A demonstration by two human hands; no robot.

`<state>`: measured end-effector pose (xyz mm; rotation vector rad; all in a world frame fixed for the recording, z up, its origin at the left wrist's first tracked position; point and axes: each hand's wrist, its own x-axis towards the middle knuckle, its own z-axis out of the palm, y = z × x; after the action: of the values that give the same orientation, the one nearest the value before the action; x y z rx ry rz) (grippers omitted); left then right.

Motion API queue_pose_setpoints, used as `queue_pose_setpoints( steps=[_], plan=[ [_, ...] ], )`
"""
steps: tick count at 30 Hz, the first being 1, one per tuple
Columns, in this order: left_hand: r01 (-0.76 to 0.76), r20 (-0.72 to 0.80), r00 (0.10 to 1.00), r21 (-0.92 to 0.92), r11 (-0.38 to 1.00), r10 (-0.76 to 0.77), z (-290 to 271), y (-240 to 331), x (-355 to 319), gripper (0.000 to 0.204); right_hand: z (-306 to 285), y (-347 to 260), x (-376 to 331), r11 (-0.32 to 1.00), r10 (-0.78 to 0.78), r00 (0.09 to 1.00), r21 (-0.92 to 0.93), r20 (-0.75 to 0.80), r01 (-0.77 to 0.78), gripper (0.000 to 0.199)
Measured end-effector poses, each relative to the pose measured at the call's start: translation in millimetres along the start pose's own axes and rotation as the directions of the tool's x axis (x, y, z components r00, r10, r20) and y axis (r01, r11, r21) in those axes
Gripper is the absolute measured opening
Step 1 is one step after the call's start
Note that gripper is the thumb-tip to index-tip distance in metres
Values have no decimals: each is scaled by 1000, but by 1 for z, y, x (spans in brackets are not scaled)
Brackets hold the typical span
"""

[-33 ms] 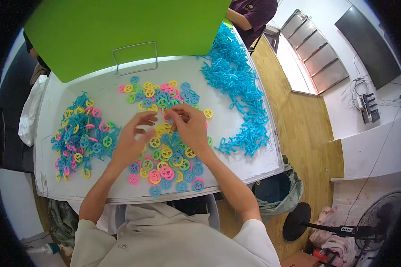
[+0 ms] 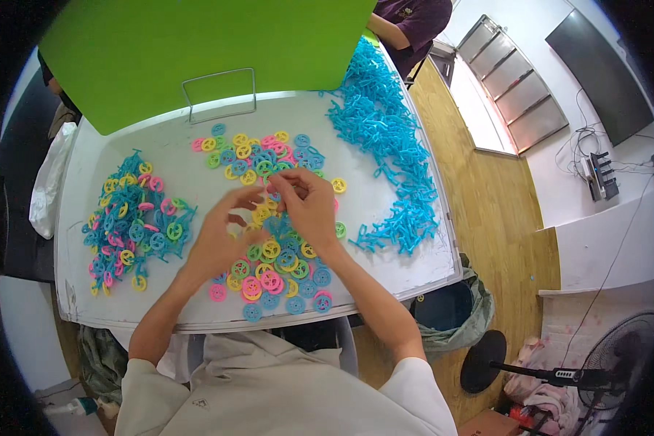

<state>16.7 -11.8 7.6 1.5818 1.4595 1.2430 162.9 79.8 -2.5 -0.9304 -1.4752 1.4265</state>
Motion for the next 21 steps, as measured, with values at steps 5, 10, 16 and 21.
queue_pose_setpoints(
  steps=[5, 10, 16, 21],
  plan=[
    [54, 58, 997, -33, 998, -52, 13, 13, -9, 53, 25, -5, -13, 960, 32, 984, 280, -174, 19, 19],
    [79, 10, 997, -188, 979, -78, 15, 4, -7, 47, 20, 3, -13, 928, 23, 995, 373, -95, 14, 23],
    [85, -57, 992, -387, 918, -116, -15, -13, -2, 36, -50, 1, 25, 800, -403, 906, -531, -131, 280, 18],
    [78, -453, 867, 532, 843, 206, -61, -9, 18, 24, -150, 23, 32, 389, -385, 895, -919, -225, -64, 33]
  ],
)
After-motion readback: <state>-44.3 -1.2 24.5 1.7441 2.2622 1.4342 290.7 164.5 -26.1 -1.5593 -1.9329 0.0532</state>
